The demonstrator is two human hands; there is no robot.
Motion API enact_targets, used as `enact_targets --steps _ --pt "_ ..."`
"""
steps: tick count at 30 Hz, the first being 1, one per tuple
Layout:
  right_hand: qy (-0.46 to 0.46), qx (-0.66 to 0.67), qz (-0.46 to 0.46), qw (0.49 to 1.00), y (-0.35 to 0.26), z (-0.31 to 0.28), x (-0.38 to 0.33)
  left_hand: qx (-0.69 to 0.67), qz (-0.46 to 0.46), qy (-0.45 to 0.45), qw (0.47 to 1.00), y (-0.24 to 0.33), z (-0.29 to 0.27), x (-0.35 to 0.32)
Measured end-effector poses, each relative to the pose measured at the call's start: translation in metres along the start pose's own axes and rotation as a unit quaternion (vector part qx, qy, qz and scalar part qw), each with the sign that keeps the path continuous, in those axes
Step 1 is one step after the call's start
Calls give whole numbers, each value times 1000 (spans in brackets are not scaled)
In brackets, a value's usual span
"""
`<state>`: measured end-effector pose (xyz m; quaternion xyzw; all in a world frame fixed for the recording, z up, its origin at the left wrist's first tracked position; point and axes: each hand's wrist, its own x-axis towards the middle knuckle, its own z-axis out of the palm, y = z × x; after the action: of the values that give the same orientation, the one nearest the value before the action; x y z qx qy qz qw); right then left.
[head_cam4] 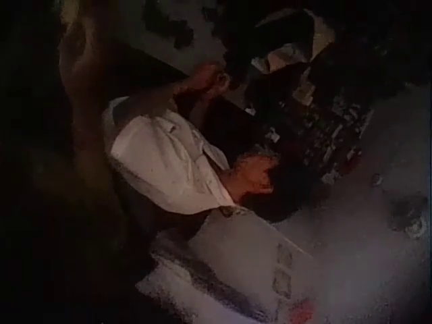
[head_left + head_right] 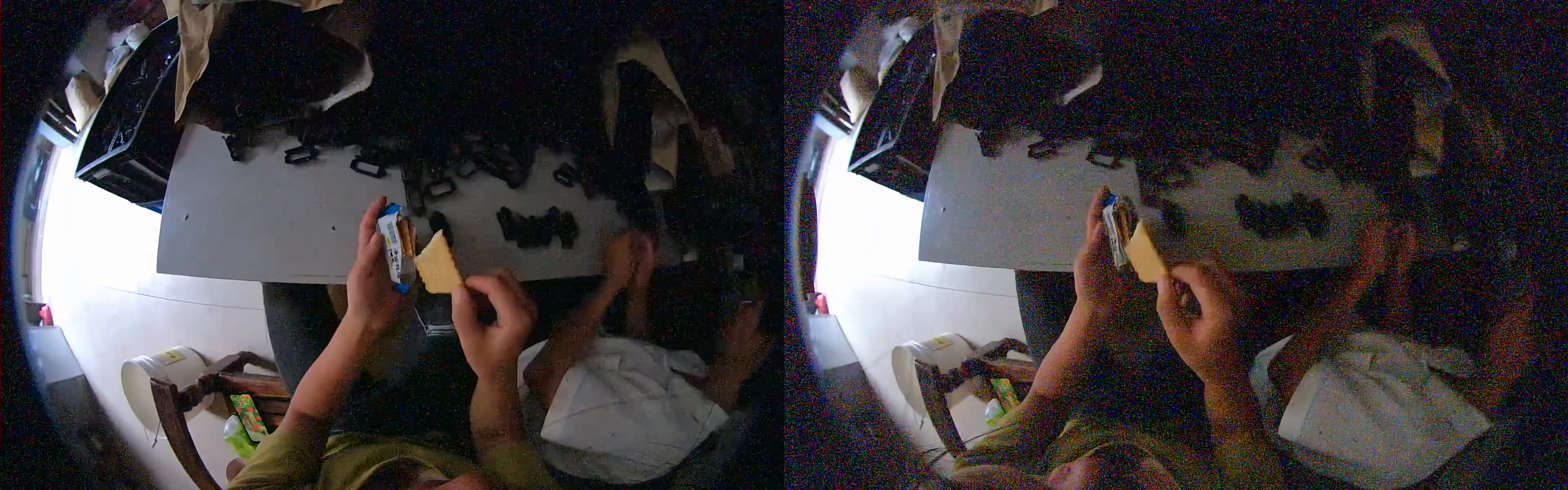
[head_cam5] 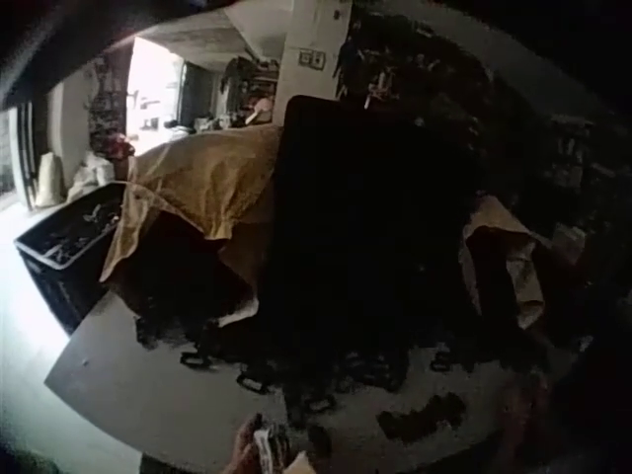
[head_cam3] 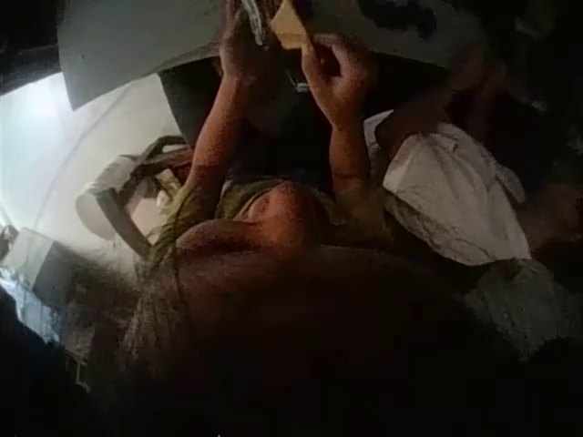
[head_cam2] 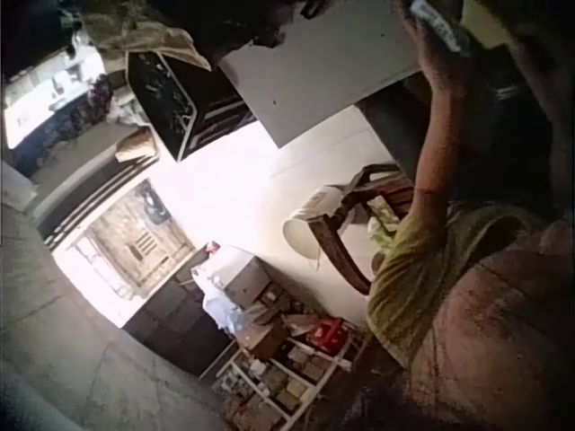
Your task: Assembling small black plastic components at a workbench.
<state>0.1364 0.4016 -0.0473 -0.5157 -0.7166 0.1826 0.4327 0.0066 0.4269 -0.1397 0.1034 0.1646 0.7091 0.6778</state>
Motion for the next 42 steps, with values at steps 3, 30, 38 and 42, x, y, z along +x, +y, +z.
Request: enact_targets --steps 3,30,38,42 --pt "-16 62 -101 993 4 -4 -11 -28 -4 -42 999 11 -12 -3" --pt "-127 138 -461 867 -36 -18 8 508 249 174 806 268 -91 43" --pt "-161 119 -373 906 -43 -34 11 637 212 200 714 340 -177 141" --pt "-128 106 -483 860 -39 -33 25 829 278 193 445 336 -175 159"
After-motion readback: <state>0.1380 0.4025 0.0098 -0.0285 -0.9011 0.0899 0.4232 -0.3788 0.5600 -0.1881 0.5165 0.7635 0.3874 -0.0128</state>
